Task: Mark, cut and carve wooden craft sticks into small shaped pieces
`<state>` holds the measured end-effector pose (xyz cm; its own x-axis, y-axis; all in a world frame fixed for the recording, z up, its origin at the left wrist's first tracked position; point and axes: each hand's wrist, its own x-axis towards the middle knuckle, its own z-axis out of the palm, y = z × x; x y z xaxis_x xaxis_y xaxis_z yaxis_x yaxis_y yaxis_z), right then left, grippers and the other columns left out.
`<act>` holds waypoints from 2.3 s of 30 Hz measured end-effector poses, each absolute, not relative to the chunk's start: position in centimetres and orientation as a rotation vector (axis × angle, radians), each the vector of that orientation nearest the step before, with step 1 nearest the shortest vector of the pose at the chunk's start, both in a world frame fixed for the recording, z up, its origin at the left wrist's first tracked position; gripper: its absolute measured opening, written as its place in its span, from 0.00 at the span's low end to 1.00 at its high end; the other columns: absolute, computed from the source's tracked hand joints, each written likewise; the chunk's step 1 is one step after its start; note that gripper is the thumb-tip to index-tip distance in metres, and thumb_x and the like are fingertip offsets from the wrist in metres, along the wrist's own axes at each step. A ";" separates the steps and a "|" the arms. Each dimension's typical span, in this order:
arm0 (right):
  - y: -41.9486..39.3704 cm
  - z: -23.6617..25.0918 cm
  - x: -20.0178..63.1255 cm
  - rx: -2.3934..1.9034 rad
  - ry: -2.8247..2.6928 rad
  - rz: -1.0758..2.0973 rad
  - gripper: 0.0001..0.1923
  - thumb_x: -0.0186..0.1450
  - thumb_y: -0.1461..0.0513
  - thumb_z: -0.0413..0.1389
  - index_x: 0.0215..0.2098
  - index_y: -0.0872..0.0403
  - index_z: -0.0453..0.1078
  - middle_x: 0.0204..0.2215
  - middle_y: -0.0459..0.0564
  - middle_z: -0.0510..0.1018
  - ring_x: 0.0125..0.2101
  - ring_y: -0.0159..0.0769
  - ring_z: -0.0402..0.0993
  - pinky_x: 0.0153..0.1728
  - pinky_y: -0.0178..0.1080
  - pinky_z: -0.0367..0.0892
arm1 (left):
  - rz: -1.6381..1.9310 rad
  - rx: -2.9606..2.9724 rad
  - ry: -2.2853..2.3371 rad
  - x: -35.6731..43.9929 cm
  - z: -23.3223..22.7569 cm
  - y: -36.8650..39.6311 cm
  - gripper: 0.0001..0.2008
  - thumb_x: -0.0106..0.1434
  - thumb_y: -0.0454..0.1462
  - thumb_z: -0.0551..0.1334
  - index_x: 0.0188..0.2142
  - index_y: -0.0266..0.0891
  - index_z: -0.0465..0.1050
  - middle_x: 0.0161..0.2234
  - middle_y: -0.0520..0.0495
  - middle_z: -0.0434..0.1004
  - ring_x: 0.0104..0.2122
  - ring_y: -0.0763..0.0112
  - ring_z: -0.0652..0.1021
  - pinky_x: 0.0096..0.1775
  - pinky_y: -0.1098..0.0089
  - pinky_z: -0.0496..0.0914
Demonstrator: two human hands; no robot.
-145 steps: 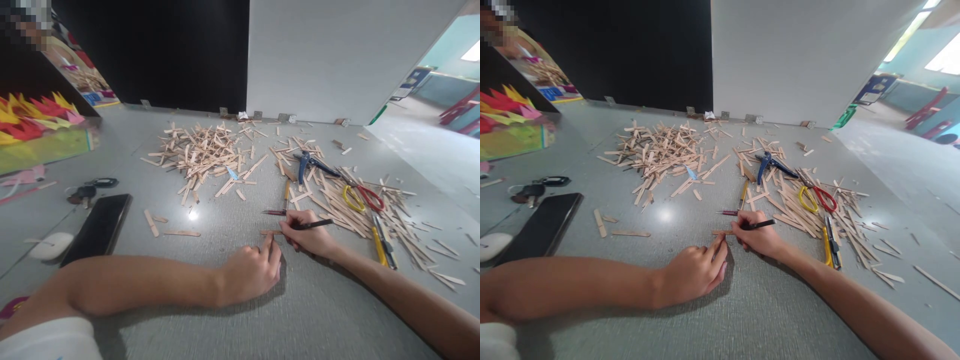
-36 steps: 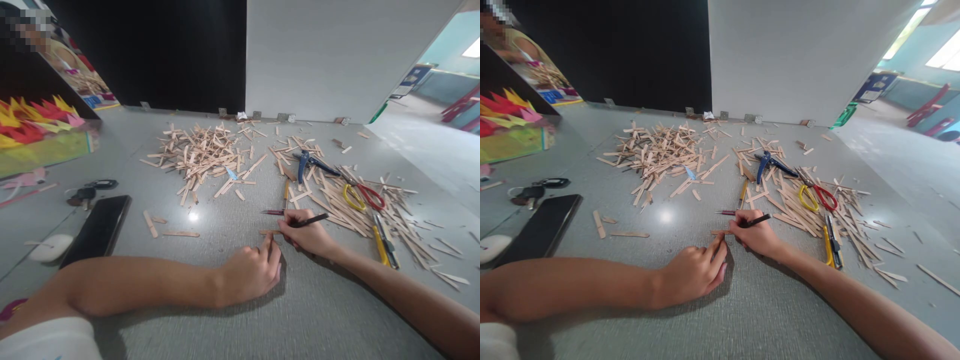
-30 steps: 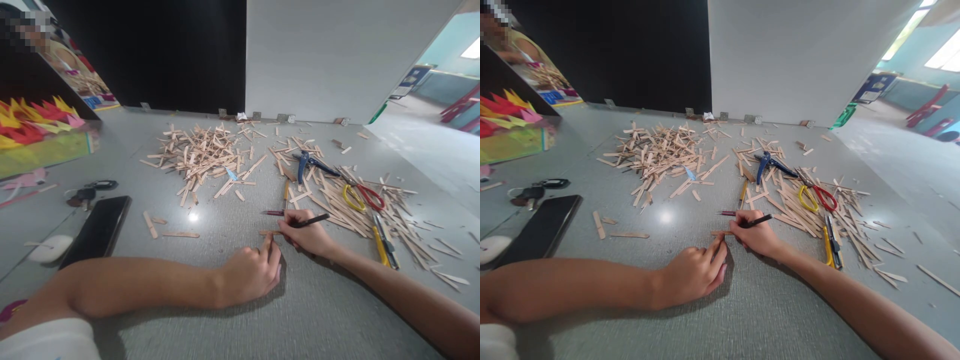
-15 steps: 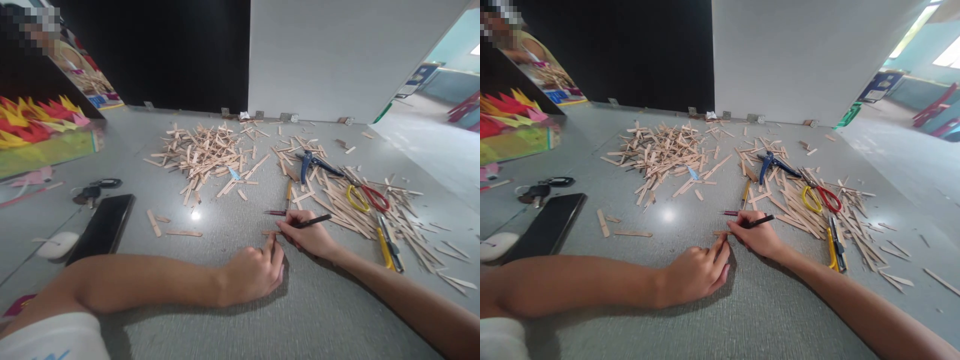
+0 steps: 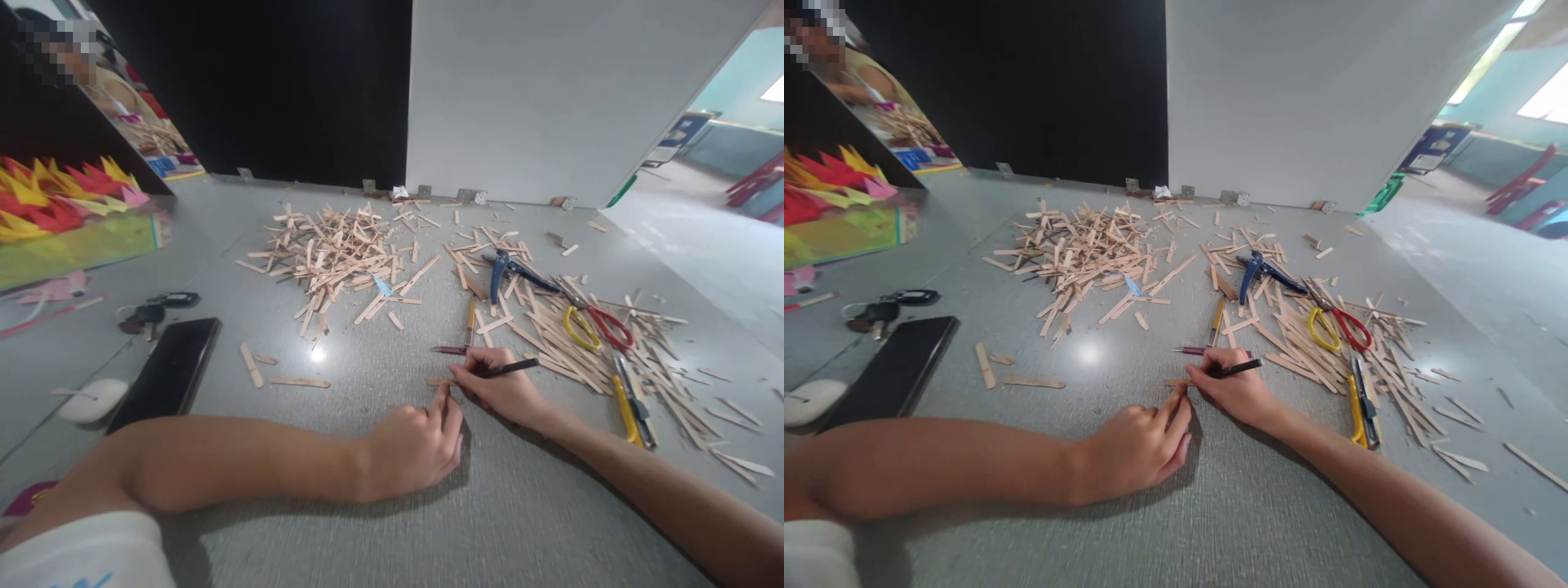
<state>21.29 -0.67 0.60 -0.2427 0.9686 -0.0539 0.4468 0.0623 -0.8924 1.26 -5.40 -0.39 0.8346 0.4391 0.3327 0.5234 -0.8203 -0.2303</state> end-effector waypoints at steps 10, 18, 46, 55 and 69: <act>-0.5 0.4 21.5 -1.408 -1.792 1.092 0.23 0.67 0.49 0.61 0.20 0.48 0.60 0.12 0.41 0.66 0.13 0.27 0.57 0.14 0.33 0.51 | -0.384 -2.688 -0.719 1.2 -0.3 -5.5 0.23 0.76 0.37 0.51 0.49 0.19 0.80 0.49 0.17 0.84 0.23 0.63 0.84 0.19 0.70 0.72; -0.6 0.7 21.3 -1.399 -1.743 1.139 0.21 0.65 0.51 0.60 0.20 0.48 0.59 0.11 0.41 0.66 0.11 0.26 0.58 0.12 0.31 0.49 | -0.430 -2.677 -0.720 1.3 -0.4 -5.5 0.22 0.75 0.37 0.52 0.48 0.19 0.80 0.49 0.18 0.85 0.22 0.63 0.84 0.17 0.70 0.72; -0.7 1.0 20.8 -1.396 -1.616 1.304 0.24 0.62 0.44 0.65 0.21 0.50 0.65 0.13 0.40 0.69 0.11 0.25 0.57 0.12 0.31 0.50 | -0.410 -2.705 -0.728 1.3 -0.7 -5.4 0.24 0.76 0.37 0.49 0.51 0.17 0.78 0.49 0.15 0.84 0.22 0.62 0.84 0.18 0.69 0.73; -0.8 0.9 20.9 -1.419 -1.702 1.174 0.23 0.65 0.47 0.62 0.20 0.49 0.62 0.12 0.41 0.68 0.10 0.25 0.57 0.12 0.30 0.50 | -0.387 -2.710 -0.752 1.2 -0.5 -5.5 0.24 0.76 0.37 0.49 0.51 0.19 0.79 0.49 0.17 0.84 0.22 0.63 0.84 0.19 0.69 0.74; -1.1 0.5 20.7 -1.401 -1.673 1.162 0.23 0.67 0.48 0.61 0.20 0.49 0.62 0.09 0.40 0.67 0.09 0.26 0.61 0.11 0.29 0.52 | -0.337 -2.759 -0.766 1.4 -0.6 -5.6 0.24 0.77 0.39 0.51 0.53 0.18 0.77 0.52 0.14 0.81 0.25 0.61 0.85 0.19 0.69 0.73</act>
